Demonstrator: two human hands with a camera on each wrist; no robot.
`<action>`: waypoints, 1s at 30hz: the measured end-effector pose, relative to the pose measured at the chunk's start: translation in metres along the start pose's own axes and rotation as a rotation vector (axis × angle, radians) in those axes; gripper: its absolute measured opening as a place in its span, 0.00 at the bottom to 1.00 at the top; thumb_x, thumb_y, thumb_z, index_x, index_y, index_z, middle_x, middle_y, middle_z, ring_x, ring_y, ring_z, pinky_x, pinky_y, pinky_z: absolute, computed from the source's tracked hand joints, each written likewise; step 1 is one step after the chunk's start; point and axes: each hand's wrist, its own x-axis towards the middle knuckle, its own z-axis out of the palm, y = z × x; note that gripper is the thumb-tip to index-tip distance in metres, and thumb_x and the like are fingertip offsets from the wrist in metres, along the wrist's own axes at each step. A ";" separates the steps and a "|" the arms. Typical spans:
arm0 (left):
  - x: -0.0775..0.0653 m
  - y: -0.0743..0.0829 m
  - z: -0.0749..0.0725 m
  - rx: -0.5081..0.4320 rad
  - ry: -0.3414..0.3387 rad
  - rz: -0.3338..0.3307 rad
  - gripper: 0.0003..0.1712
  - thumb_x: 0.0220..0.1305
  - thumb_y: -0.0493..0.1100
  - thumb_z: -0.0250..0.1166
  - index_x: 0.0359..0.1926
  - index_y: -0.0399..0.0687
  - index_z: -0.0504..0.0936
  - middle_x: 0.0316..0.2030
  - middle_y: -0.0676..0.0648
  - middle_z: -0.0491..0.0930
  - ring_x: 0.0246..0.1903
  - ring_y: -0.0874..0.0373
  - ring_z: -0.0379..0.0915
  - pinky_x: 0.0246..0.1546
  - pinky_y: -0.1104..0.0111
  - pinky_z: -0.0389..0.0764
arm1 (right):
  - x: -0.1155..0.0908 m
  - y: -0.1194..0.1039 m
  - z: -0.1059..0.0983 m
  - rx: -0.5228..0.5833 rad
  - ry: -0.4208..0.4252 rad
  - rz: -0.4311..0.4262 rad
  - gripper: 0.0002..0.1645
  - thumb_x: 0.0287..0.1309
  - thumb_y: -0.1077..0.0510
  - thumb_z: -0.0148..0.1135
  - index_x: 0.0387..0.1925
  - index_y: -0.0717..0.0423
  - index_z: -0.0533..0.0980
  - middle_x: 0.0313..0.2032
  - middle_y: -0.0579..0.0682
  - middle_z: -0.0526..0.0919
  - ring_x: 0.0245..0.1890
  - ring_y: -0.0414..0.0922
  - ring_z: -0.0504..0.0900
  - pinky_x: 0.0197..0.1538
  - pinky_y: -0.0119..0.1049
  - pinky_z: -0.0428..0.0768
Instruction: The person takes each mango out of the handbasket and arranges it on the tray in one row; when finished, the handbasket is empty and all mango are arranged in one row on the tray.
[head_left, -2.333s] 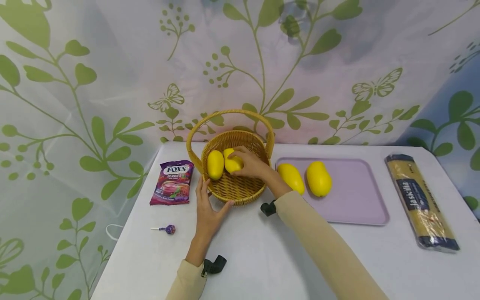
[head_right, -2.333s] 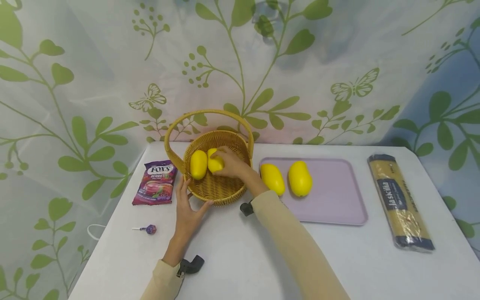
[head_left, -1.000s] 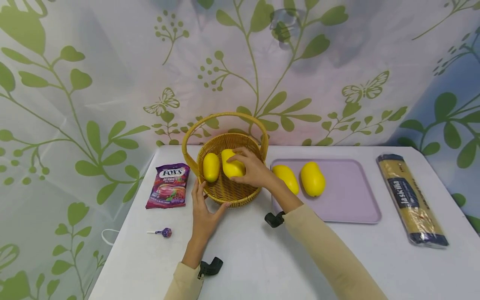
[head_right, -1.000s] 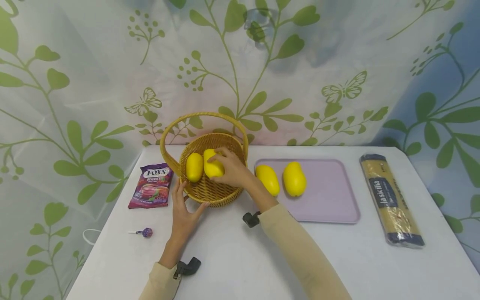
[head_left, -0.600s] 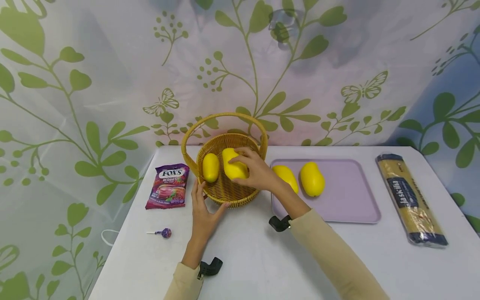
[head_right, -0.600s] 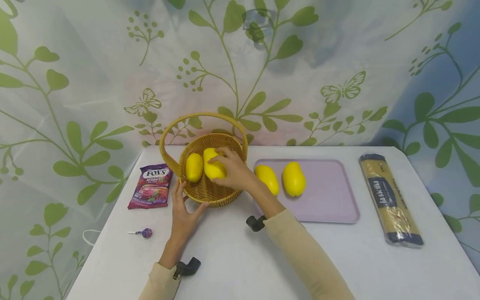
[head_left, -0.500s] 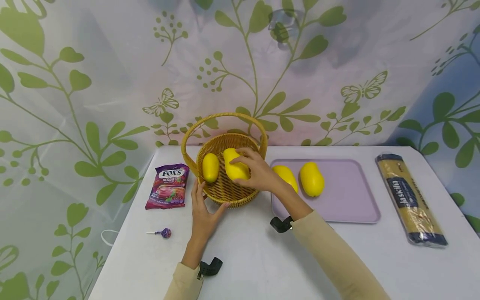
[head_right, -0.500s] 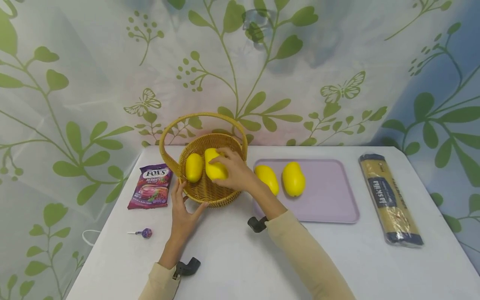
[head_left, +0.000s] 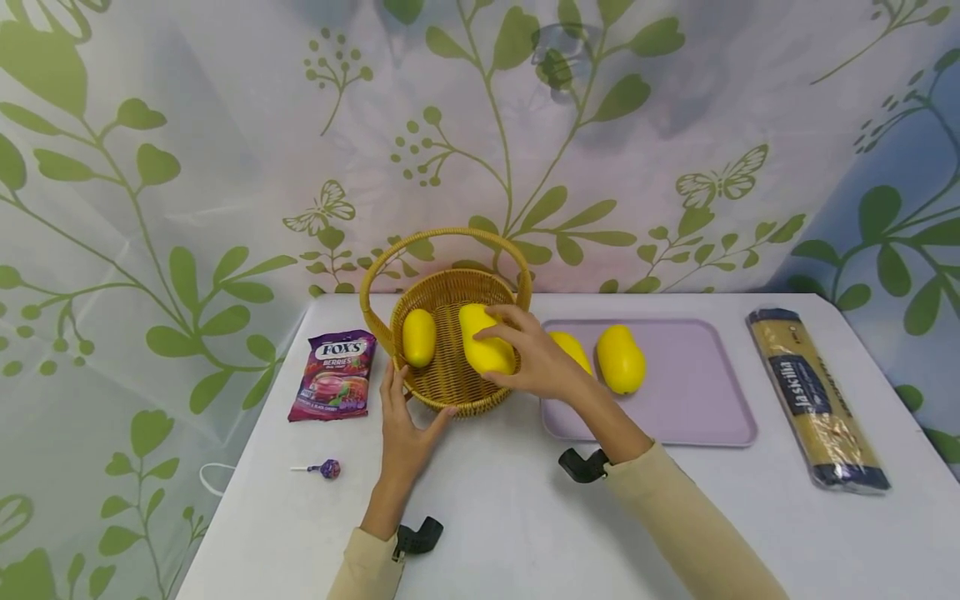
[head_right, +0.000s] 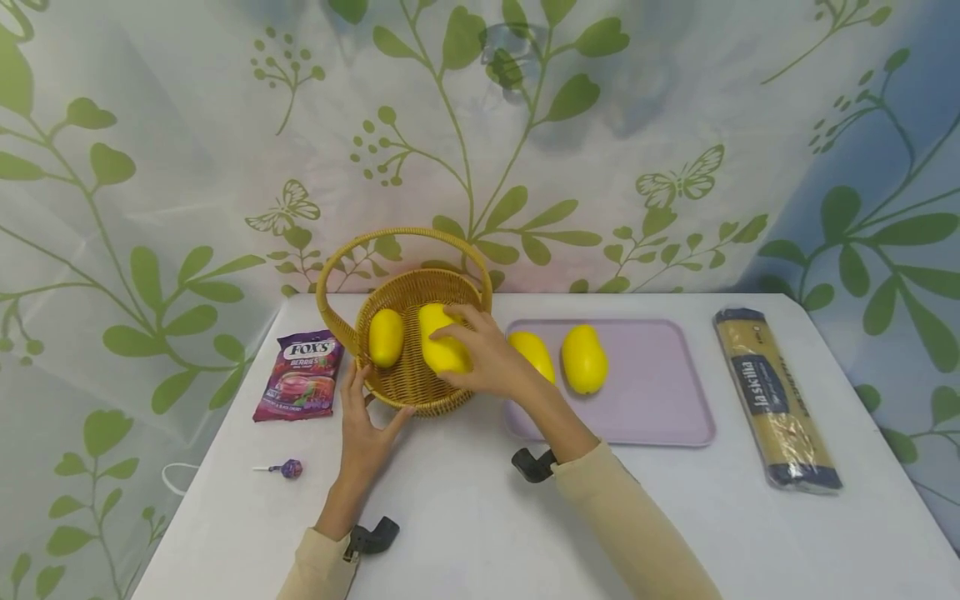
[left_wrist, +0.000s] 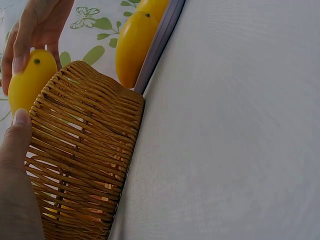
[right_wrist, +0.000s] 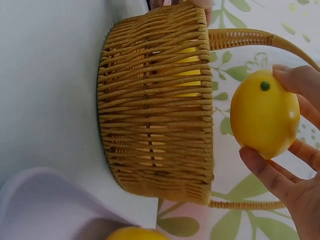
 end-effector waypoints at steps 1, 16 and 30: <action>0.000 0.000 0.000 0.000 0.000 0.000 0.57 0.43 0.54 0.75 0.69 0.39 0.55 0.72 0.43 0.44 0.69 0.53 0.48 0.57 0.61 0.73 | -0.003 -0.001 -0.002 0.001 0.003 -0.002 0.28 0.46 0.49 0.71 0.52 0.45 0.75 0.64 0.52 0.62 0.65 0.51 0.59 0.60 0.49 0.71; -0.001 0.000 0.001 -0.008 0.000 -0.011 0.57 0.43 0.54 0.75 0.69 0.40 0.55 0.72 0.44 0.44 0.69 0.55 0.49 0.56 0.58 0.74 | -0.034 -0.001 -0.022 -0.038 0.041 0.012 0.29 0.45 0.50 0.72 0.52 0.44 0.75 0.66 0.50 0.60 0.65 0.50 0.60 0.60 0.50 0.72; -0.001 -0.001 0.001 -0.021 -0.010 -0.023 0.56 0.44 0.53 0.75 0.69 0.41 0.55 0.72 0.45 0.43 0.69 0.55 0.49 0.57 0.61 0.73 | -0.075 0.015 -0.056 -0.088 0.126 0.043 0.31 0.40 0.54 0.74 0.51 0.45 0.75 0.64 0.51 0.63 0.61 0.50 0.64 0.56 0.51 0.73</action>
